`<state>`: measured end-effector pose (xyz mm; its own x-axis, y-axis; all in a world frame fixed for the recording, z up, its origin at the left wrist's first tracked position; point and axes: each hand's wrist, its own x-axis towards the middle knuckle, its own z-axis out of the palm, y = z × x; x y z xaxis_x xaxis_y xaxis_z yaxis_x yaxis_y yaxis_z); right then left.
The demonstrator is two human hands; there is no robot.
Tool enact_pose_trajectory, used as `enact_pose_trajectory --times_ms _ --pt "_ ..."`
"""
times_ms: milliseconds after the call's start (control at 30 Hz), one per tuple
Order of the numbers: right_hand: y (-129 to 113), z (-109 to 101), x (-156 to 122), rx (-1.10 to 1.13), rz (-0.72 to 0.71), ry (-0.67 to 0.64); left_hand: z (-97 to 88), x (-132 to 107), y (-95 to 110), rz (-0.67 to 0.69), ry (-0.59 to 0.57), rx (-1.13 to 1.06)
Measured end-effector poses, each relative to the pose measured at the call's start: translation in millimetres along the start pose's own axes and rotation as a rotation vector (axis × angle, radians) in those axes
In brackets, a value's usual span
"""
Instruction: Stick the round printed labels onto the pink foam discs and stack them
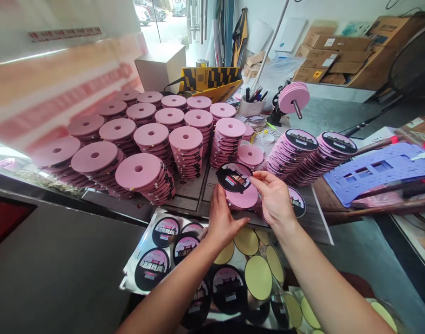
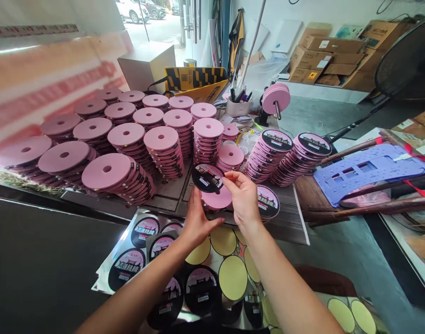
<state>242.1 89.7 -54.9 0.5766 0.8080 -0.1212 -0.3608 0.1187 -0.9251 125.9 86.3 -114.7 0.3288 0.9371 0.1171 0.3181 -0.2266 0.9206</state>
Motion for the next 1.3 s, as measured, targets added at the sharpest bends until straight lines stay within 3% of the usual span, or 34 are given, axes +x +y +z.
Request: enact_pose_trajectory --times_ms 200,400,533,700,867,933,1100,1300 --pt "7 -1 3 0.085 0.116 0.065 2.4 5 -19 0.018 0.002 0.037" --pt "7 0 -13 0.116 0.193 0.052 -33.2 11 -18 0.033 -0.163 0.001" --pt "9 -7 -13 0.139 0.17 0.035 -50.9 2 -11 0.024 -0.142 -0.012" --pt "9 -5 -14 0.199 0.133 -0.022 -49.6 -11 4 -0.034 -0.094 -0.108" --pt "-10 7 -41 0.273 0.132 0.022 -54.6 -20 36 -0.029 -0.05 -0.292" --pt "-19 8 -55 0.233 0.14 -0.011 -60.4 -26 50 -0.106 -0.082 -0.513" --pt "-29 -3 -74 0.019 0.178 -0.07 -71.5 -39 62 -0.526 -0.176 -0.951" --pt "-21 -22 -68 -0.139 0.271 -0.122 -75.1 -49 55 -0.646 -0.284 -1.133"
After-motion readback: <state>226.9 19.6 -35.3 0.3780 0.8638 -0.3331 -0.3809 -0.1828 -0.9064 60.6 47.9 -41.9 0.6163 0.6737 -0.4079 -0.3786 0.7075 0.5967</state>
